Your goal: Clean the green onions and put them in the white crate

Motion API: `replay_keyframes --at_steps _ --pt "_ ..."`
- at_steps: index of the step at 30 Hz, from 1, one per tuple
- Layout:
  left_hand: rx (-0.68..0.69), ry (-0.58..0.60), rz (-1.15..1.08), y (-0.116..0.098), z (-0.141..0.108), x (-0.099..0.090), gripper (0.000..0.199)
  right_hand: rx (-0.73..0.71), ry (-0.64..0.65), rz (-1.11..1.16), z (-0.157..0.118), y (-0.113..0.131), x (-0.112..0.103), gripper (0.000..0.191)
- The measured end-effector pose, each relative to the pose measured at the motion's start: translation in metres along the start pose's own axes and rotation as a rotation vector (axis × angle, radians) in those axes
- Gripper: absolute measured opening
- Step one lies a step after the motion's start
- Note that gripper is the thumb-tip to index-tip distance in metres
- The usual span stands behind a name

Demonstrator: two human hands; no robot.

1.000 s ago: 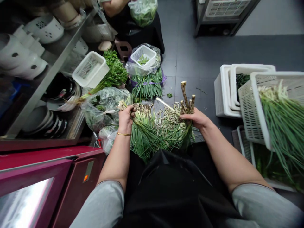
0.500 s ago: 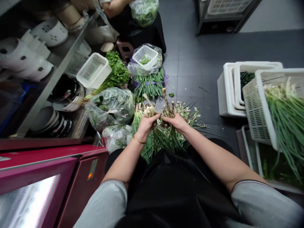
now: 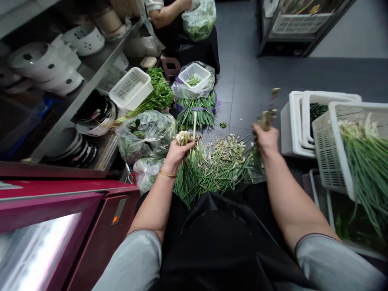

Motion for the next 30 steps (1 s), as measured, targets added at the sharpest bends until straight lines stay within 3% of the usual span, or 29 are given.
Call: replay_keyframes --at_steps 4,7,11,17,25,30 --pt "-0.018 0.106 0.055 0.018 -0.004 0.035 0.032 0.171 0.364 0.505 -0.069 0.046 0.095 0.041" --pt "-0.002 0.122 0.1 0.026 -0.003 0.047 0.033 0.227 0.487 0.615 -0.097 0.063 0.123 0.043" --pt "0.029 0.106 0.181 0.028 0.001 0.051 0.034 0.214 0.564 0.565 -0.101 0.06 0.123 0.044" --pt "0.073 0.171 0.279 0.026 0.002 0.06 0.034 0.25 0.64 0.571 -0.102 0.055 0.121 0.04" --pt "-0.049 0.295 0.197 0.033 -0.003 0.063 0.035 0.203 0.645 0.621 -0.101 0.06 0.12 0.039" --pt "0.007 0.255 0.258 0.031 -0.003 0.062 0.035 0.108 0.645 0.507 -0.1 0.062 0.12 0.039"
Point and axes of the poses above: each hand's wrist, its own z-axis towards the middle knuckle, its own x-axis out of the palm, y = z × x, the point moved 8 cm from there along z, towards the middle knuckle, and after that the axes turned 15 degrees about -x, right-handed, at the moved point
